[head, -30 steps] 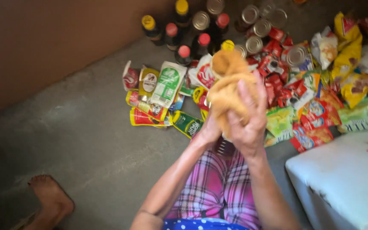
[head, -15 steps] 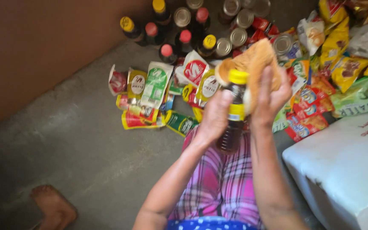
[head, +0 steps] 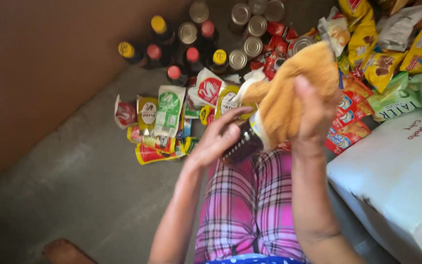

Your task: Wiping grocery cans and bottles with a cloth and placing them into a styrofoam storage box.

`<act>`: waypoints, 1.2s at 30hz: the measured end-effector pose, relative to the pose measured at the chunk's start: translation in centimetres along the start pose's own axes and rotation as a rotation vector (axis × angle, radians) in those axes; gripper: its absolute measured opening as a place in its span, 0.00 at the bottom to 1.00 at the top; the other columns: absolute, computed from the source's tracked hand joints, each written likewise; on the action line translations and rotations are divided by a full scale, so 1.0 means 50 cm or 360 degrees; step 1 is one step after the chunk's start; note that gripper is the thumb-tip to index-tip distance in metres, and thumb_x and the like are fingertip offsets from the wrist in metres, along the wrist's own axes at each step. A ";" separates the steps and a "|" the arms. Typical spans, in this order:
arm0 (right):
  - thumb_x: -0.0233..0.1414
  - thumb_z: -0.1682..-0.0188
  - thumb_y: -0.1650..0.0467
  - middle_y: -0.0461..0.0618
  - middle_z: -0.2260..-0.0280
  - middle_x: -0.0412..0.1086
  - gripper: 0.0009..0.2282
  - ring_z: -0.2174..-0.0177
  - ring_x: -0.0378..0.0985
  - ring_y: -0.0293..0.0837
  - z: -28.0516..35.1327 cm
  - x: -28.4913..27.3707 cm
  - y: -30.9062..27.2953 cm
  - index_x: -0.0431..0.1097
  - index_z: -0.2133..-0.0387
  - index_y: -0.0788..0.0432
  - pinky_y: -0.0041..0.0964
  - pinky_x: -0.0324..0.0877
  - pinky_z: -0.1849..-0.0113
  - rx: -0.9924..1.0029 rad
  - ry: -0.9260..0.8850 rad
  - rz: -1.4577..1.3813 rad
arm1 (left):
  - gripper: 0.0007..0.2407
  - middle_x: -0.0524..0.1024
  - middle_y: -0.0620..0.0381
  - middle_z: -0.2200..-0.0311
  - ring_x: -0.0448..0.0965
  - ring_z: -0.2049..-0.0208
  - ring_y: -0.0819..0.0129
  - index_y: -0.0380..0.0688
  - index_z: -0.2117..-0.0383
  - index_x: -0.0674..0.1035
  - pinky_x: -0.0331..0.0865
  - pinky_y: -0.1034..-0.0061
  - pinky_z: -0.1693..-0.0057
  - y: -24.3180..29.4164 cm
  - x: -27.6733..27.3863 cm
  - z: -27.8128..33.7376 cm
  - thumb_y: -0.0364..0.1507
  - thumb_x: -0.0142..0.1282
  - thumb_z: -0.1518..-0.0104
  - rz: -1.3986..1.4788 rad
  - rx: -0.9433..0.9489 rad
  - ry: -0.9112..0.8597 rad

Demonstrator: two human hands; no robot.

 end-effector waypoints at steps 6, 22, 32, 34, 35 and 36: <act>0.57 0.48 0.70 0.53 0.48 0.70 0.22 0.52 0.76 0.44 -0.001 0.015 0.034 0.61 0.41 0.65 0.42 0.75 0.48 0.0014 0.0040 -0.0244 | 0.16 0.77 0.60 0.66 0.74 0.65 0.76 0.35 0.58 0.79 0.70 0.78 0.57 -0.088 0.051 -0.017 0.40 0.54 0.33 0.0659 -0.0141 0.0682; 0.59 0.57 0.72 0.57 0.55 0.74 0.18 0.56 0.76 0.47 0.004 -0.039 -0.017 0.68 0.53 0.66 0.43 0.73 0.47 0.0043 -0.0764 -0.0457 | 0.18 0.77 0.49 0.53 0.78 0.54 0.64 0.35 0.47 0.73 0.72 0.67 0.46 -0.084 0.062 -0.021 0.38 0.53 0.34 0.1328 -0.0475 0.0256; 0.65 0.62 0.67 0.54 0.42 0.64 0.42 0.42 0.69 0.45 0.106 0.023 0.031 0.49 0.35 0.66 0.41 0.66 0.39 -0.0305 -0.0418 0.0359 | 0.31 0.69 0.38 0.39 0.70 0.39 0.45 0.34 0.32 0.63 0.62 0.54 0.32 -0.022 0.101 -0.059 0.50 0.41 0.30 0.1816 0.0192 0.0545; 0.65 0.61 0.67 0.54 0.41 0.64 0.42 0.40 0.70 0.45 0.096 0.002 0.052 0.50 0.34 0.66 0.41 0.65 0.38 -0.0322 -0.0441 0.0314 | 0.30 0.64 0.38 0.37 0.66 0.36 0.45 0.35 0.32 0.62 0.59 0.55 0.30 -0.022 0.093 -0.069 0.49 0.41 0.30 0.1281 0.0324 0.0684; 0.65 0.61 0.67 0.55 0.40 0.65 0.42 0.39 0.70 0.45 0.094 -0.008 0.063 0.51 0.33 0.66 0.41 0.65 0.36 -0.0323 -0.0460 0.0274 | 0.29 0.60 0.38 0.34 0.62 0.34 0.45 0.36 0.32 0.61 0.56 0.56 0.29 -0.021 0.089 -0.071 0.48 0.42 0.30 0.0745 0.0435 0.0813; 0.65 0.61 0.67 0.55 0.40 0.65 0.42 0.39 0.70 0.45 0.085 -0.023 0.055 0.51 0.33 0.66 0.41 0.65 0.36 -0.0320 -0.0454 0.0273 | 0.29 0.60 0.38 0.34 0.62 0.34 0.45 0.36 0.32 0.61 0.56 0.56 0.29 0.010 0.082 -0.075 0.48 0.42 0.30 0.0743 0.0429 0.0810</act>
Point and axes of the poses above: each hand's wrist, its own z-axis away from the middle knuckle, its own x-axis out of the palm, y = z × x, the point moved 2 cm from there along -z, towards the middle knuckle
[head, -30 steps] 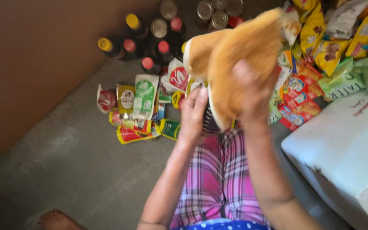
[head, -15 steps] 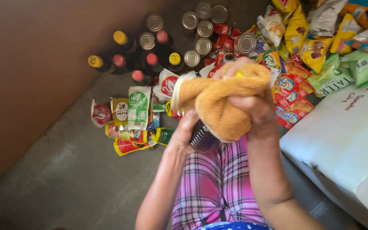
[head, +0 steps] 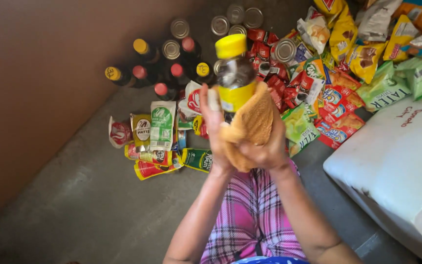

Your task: Wiping grocery cans and bottles with a cloth and placing them into a styrofoam storage box.

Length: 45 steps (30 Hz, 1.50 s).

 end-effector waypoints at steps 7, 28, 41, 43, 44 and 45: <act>0.64 0.64 0.69 0.58 0.41 0.69 0.37 0.42 0.72 0.47 -0.016 -0.059 -0.021 0.61 0.37 0.68 0.40 0.64 0.37 0.0001 -0.0453 0.0354 | 0.15 0.70 0.46 0.48 0.70 0.42 0.59 0.36 0.43 0.69 0.64 0.60 0.33 0.064 -0.007 -0.048 0.31 0.54 0.30 0.0042 -0.0044 -0.0167; 0.61 0.57 0.71 0.70 0.36 0.57 0.34 0.37 0.59 0.67 -0.031 -0.105 -0.006 0.58 0.34 0.65 0.52 0.56 0.39 -0.0226 -0.0160 0.1342 | 0.12 0.72 0.53 0.48 0.72 0.43 0.64 0.41 0.51 0.73 0.65 0.69 0.35 0.080 0.031 -0.007 0.31 0.61 0.35 -0.0710 0.0121 -0.0111; 0.58 0.57 0.84 0.59 0.42 0.69 0.26 0.41 0.74 0.56 0.109 -0.189 -0.135 0.65 0.43 0.62 0.45 0.70 0.39 -0.0377 0.0699 0.1117 | 0.20 0.79 0.47 0.48 0.79 0.41 0.54 0.37 0.50 0.79 0.74 0.66 0.37 0.086 0.280 0.115 0.22 0.73 0.49 -0.1607 0.0551 -0.0933; 0.59 0.59 0.84 0.59 0.42 0.69 0.26 0.41 0.74 0.56 0.129 -0.242 -0.178 0.65 0.44 0.62 0.45 0.70 0.39 -0.0387 0.0810 0.1184 | 0.19 0.79 0.47 0.47 0.79 0.40 0.54 0.36 0.50 0.78 0.73 0.66 0.35 0.077 0.341 0.145 0.20 0.72 0.47 -0.1570 0.0554 -0.1044; 0.60 0.60 0.84 0.59 0.41 0.69 0.26 0.42 0.74 0.56 0.140 -0.274 -0.201 0.66 0.44 0.63 0.45 0.70 0.39 -0.0393 0.0858 0.1234 | 0.18 0.79 0.46 0.46 0.78 0.39 0.54 0.35 0.49 0.78 0.72 0.66 0.34 0.069 0.377 0.159 0.19 0.71 0.46 -0.1551 0.0553 -0.1092; 0.60 0.60 0.84 0.59 0.41 0.69 0.26 0.42 0.74 0.56 0.156 -0.300 -0.219 0.66 0.44 0.63 0.45 0.70 0.39 -0.0344 0.0923 0.1253 | 0.18 0.79 0.46 0.46 0.78 0.39 0.54 0.35 0.49 0.78 0.72 0.66 0.34 0.061 0.406 0.178 0.19 0.71 0.46 -0.1540 0.0507 -0.1164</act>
Point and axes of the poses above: each hand's wrist, its own z-axis away from the middle knuckle, its own x-axis out of the palm, y = z × x, the point moved 2 cm from there along -z, towards the middle knuckle
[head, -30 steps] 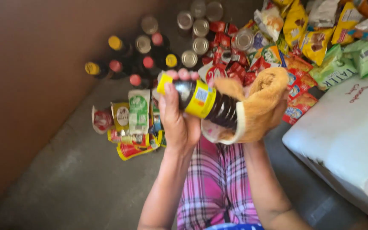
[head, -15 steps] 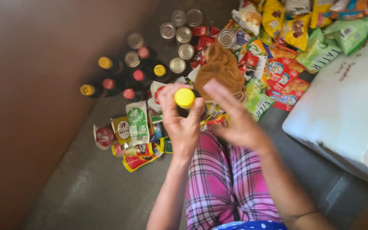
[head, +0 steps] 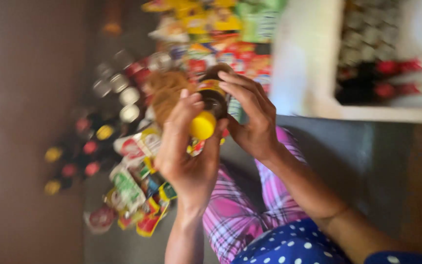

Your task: Wiping grocery cans and bottles with a cloth and placing them into a styrofoam storage box.

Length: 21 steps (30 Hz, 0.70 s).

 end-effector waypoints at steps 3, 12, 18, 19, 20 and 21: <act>0.62 0.61 0.84 0.56 0.42 0.69 0.26 0.40 0.72 0.56 -0.014 -0.111 0.031 0.68 0.46 0.62 0.44 0.69 0.40 -0.0094 0.0222 0.0035 | 0.17 0.78 0.46 0.47 0.78 0.40 0.55 0.34 0.50 0.77 0.71 0.66 0.32 0.061 0.087 -0.010 0.17 0.70 0.43 0.0088 0.0188 -0.0064; 0.69 0.57 0.81 0.54 0.40 0.68 0.28 0.42 0.72 0.53 -0.010 -0.400 0.192 0.67 0.44 0.61 0.43 0.70 0.42 -0.0023 0.0406 0.0373 | 0.16 0.76 0.47 0.47 0.77 0.38 0.56 0.35 0.49 0.76 0.70 0.69 0.31 0.154 0.386 -0.051 0.18 0.71 0.40 0.0251 0.0429 -0.0380; 0.68 0.58 0.78 0.56 0.46 0.73 0.27 0.53 0.79 0.53 0.017 -0.545 0.356 0.67 0.43 0.62 0.41 0.74 0.54 0.0302 0.0052 0.0479 | 0.17 0.77 0.52 0.47 0.77 0.40 0.58 0.39 0.50 0.77 0.76 0.72 0.38 0.121 0.612 -0.047 0.19 0.71 0.43 0.0345 0.0304 -0.0581; 0.68 0.58 0.76 0.57 0.51 0.75 0.26 0.56 0.80 0.53 0.024 -0.562 0.393 0.68 0.46 0.62 0.42 0.75 0.56 0.0366 -0.0081 0.0489 | 0.18 0.77 0.51 0.48 0.78 0.42 0.56 0.40 0.51 0.77 0.76 0.71 0.39 0.108 0.651 -0.046 0.20 0.71 0.45 0.0356 0.0293 -0.0628; 0.68 0.58 0.75 0.57 0.56 0.76 0.24 0.58 0.81 0.52 0.030 -0.579 0.430 0.68 0.49 0.62 0.44 0.75 0.58 0.0428 -0.0215 0.0497 | 0.18 0.77 0.51 0.49 0.79 0.44 0.54 0.41 0.52 0.76 0.76 0.70 0.41 0.095 0.689 -0.046 0.20 0.71 0.47 0.0368 0.0283 -0.0675; 0.68 0.58 0.75 0.57 0.56 0.76 0.24 0.58 0.81 0.52 0.038 -0.590 0.461 0.68 0.49 0.62 0.44 0.75 0.58 0.0443 -0.0216 0.0493 | 0.18 0.77 0.51 0.49 0.79 0.44 0.54 0.41 0.52 0.76 0.76 0.70 0.41 0.085 0.719 -0.044 0.20 0.71 0.47 0.0366 0.0274 -0.0688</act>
Point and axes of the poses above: each hand's wrist, its own z-axis away from the middle knuckle, its own x-axis out of the palm, y = z × x, the point moved 2 cm from there along -z, towards the middle knuckle
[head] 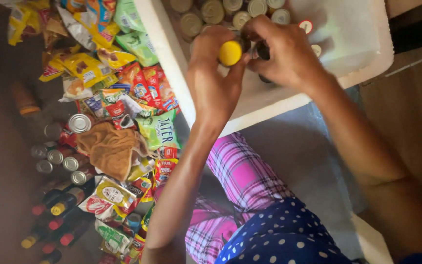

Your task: Wiping grocery cans and bottles with a cloth and placing them into a styrofoam storage box.

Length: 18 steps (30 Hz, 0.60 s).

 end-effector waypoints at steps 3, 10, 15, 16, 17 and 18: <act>0.64 0.54 0.74 0.55 0.56 0.77 0.20 0.56 0.84 0.51 0.000 0.001 0.089 0.65 0.50 0.63 0.42 0.77 0.56 0.0149 -0.0207 -0.0290 | 0.18 0.77 0.50 0.54 0.80 0.51 0.50 0.42 0.56 0.76 0.75 0.64 0.46 -0.056 0.085 -0.015 0.20 0.72 0.51 -0.0078 -0.0045 -0.0101; 0.66 0.61 0.70 0.63 0.63 0.75 0.20 0.62 0.77 0.66 -0.015 0.061 0.209 0.69 0.56 0.62 0.58 0.71 0.61 0.0153 -0.0642 0.0298 | 0.20 0.72 0.46 0.60 0.78 0.59 0.44 0.41 0.64 0.72 0.73 0.57 0.55 -0.215 0.239 0.002 0.20 0.73 0.60 -0.0181 -0.0326 -0.0384; 0.64 0.62 0.72 0.65 0.60 0.74 0.19 0.60 0.77 0.65 -0.004 0.114 0.268 0.72 0.56 0.61 0.56 0.72 0.59 0.0136 -0.0720 0.0252 | 0.23 0.70 0.40 0.60 0.77 0.61 0.41 0.39 0.66 0.71 0.73 0.57 0.56 -0.286 0.287 0.006 0.21 0.75 0.68 -0.0318 -0.0447 -0.0478; 0.61 0.60 0.73 0.65 0.60 0.74 0.18 0.58 0.77 0.65 -0.002 0.118 0.277 0.72 0.53 0.60 0.55 0.73 0.58 0.0270 -0.0803 0.0163 | 0.24 0.70 0.40 0.60 0.77 0.60 0.41 0.39 0.66 0.71 0.73 0.57 0.55 -0.297 0.294 0.009 0.21 0.75 0.69 -0.0344 -0.0503 -0.0475; 0.58 0.57 0.74 0.65 0.59 0.75 0.18 0.57 0.78 0.64 0.000 0.123 0.284 0.72 0.51 0.59 0.54 0.73 0.57 0.0405 -0.0885 0.0074 | 0.25 0.69 0.39 0.59 0.76 0.60 0.41 0.38 0.66 0.72 0.73 0.57 0.55 -0.308 0.300 0.012 0.22 0.76 0.70 -0.0370 -0.0560 -0.0473; 0.58 0.57 0.74 0.65 0.59 0.75 0.18 0.57 0.78 0.64 -0.001 0.126 0.286 0.72 0.51 0.59 0.54 0.73 0.57 0.0395 -0.0891 0.0078 | 0.25 0.69 0.39 0.59 0.76 0.60 0.41 0.38 0.66 0.72 0.73 0.57 0.55 -0.327 0.314 0.026 0.22 0.76 0.70 -0.0370 -0.0563 -0.0462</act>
Point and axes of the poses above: each hand's wrist, its own z-axis away from the middle knuckle, its own x-axis out of the palm, y = z × x, the point moved 2 cm from there along -z, towards the middle knuckle
